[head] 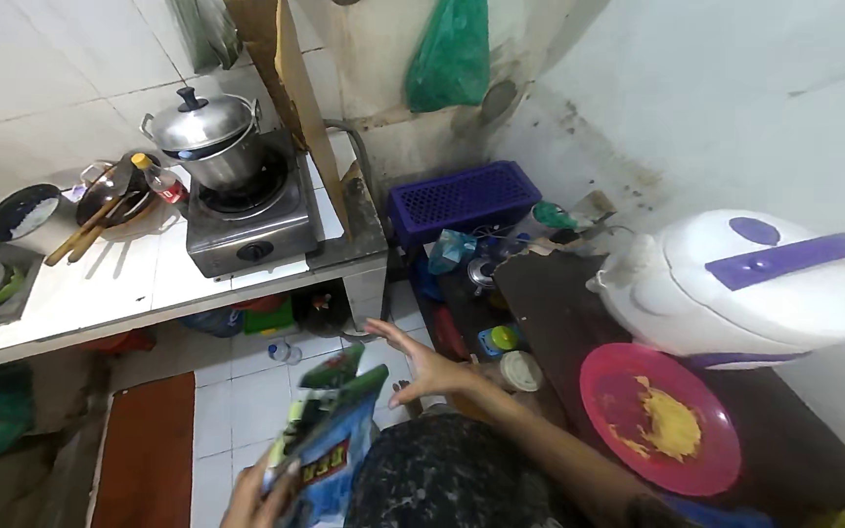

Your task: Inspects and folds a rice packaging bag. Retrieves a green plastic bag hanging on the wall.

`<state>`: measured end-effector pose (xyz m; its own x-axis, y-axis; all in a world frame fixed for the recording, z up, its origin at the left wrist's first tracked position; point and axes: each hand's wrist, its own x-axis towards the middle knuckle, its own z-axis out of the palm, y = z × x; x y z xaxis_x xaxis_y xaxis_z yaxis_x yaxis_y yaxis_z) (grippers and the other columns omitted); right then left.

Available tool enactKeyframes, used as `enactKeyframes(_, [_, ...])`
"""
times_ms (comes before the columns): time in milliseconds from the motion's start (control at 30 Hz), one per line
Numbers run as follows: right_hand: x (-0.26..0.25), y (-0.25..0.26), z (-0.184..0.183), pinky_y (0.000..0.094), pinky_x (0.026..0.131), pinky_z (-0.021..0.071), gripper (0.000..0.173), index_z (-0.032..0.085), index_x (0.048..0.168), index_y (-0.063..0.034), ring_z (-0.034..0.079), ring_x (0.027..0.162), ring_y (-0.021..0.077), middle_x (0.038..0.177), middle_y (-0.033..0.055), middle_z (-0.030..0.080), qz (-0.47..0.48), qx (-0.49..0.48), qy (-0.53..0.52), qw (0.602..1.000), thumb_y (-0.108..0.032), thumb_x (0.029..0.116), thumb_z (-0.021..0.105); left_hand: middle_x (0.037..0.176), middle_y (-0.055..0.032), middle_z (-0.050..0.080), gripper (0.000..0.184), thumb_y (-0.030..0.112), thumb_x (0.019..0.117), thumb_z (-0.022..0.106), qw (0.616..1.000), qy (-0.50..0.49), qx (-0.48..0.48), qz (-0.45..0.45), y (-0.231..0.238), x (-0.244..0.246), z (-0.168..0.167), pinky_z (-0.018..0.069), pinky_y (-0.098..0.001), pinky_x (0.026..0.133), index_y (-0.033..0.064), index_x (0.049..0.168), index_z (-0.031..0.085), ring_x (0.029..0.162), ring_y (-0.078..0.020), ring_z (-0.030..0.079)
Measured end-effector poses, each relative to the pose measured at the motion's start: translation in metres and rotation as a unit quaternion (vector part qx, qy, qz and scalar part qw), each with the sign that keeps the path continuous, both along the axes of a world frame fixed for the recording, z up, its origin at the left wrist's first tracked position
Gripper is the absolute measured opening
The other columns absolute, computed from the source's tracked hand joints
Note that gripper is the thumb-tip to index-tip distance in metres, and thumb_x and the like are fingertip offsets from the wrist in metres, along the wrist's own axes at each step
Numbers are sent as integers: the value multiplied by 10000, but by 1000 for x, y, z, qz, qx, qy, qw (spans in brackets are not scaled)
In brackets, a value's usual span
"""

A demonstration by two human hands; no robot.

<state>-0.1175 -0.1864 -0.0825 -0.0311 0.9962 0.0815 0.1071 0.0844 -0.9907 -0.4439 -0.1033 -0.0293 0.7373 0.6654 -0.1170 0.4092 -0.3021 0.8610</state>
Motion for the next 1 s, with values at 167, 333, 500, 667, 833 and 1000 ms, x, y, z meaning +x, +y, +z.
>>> enactKeyframes(167, [-35, 19, 31, 382, 1174, 376, 1264, 77, 1580, 120, 455, 1425, 269, 1543, 291, 418, 68, -45, 116, 990, -414, 738, 855, 928, 173, 712, 206, 43, 955, 516, 935, -186, -131, 273, 2, 10, 13, 592, -177, 834, 29, 1160, 511, 870, 71, 688])
enactKeyframes(333, [-51, 59, 72, 261, 848, 539, 755, 182, 1552, 35, 621, 1013, 75, 1252, 120, 578, 92, -164, 236, 953, -185, 941, 566, 853, 87, 754, 206, 75, 980, 411, 867, -264, -256, 337, 22, 44, 8, 631, -212, 694, 90, 1159, 512, 759, -13, 732])
enactKeyframes(500, [-37, 64, 69, 234, 700, 560, 151, 528, 1121, -112, 649, 764, 31, 858, -47, 653, 107, -334, 263, 899, -118, 985, 462, 801, 28, 774, 277, 18, 914, 394, 827, -238, -393, 324, 5, 34, 8, 625, -228, 640, 145, 995, 626, 699, -48, 740])
enactKeyframes(667, [-31, 48, 44, 256, 686, 576, 125, 549, 1086, -147, 684, 774, 60, 870, -35, 691, 99, -419, 278, 859, -165, 1048, 432, 810, -9, 772, 299, 60, 965, 346, 782, -197, -496, 323, -14, 33, -8, 629, -245, 649, 134, 958, 635, 713, -79, 747])
enactKeyframes(833, [-30, 54, 40, 255, 672, 571, 118, 517, 1109, -110, 667, 728, 73, 833, -5, 656, 54, -445, 271, 852, -59, 1023, 455, 849, -14, 781, 403, 160, 1017, 303, 769, -214, -518, 308, -17, 40, -14, 631, -245, 693, 152, 940, 698, 767, -74, 753])
enactKeyframes(1000, [-22, 49, 46, 257, 710, 560, 284, 493, 1237, -80, 641, 773, 63, 921, 5, 634, 67, -419, 243, 872, 24, 973, 481, 888, -19, 782, 237, 169, 965, 439, 781, -222, -514, 277, -23, 39, -9, 632, -256, 725, 141, 1024, 667, 798, -83, 754])
